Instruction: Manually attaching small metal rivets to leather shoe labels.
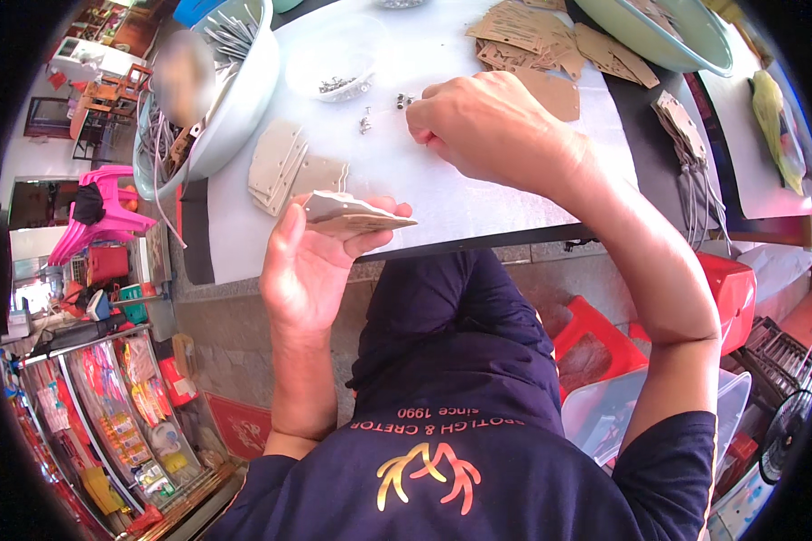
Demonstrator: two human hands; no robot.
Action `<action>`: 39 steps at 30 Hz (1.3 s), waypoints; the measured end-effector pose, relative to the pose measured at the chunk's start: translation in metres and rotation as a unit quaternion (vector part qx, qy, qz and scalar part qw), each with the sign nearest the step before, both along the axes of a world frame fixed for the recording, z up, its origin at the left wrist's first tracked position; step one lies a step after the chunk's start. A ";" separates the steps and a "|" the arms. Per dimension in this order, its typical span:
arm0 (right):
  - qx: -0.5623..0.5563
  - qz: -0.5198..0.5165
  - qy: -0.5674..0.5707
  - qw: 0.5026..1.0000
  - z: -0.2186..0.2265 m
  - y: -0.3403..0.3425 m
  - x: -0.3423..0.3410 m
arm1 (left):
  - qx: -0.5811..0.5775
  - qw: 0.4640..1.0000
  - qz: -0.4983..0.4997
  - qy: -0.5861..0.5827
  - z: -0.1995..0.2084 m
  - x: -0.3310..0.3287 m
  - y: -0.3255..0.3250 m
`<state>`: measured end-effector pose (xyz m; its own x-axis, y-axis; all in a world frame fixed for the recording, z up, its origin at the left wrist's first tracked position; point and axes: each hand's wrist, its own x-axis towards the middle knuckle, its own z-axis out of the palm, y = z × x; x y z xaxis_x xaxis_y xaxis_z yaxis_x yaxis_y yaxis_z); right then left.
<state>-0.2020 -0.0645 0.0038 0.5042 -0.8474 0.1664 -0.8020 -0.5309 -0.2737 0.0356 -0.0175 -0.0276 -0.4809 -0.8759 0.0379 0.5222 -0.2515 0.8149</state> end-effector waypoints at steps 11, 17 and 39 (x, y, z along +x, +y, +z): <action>0.015 -0.013 -0.051 0.998 -0.008 -0.002 -0.008 | -0.007 1.000 -0.012 0.021 -0.003 0.002 0.002; -0.086 0.007 0.020 0.996 -0.012 0.010 0.000 | 0.004 1.000 0.000 0.025 -0.002 0.001 0.003; -0.055 -0.028 0.010 0.998 -0.008 0.004 0.008 | 0.053 0.998 0.027 -0.011 0.011 -0.003 0.003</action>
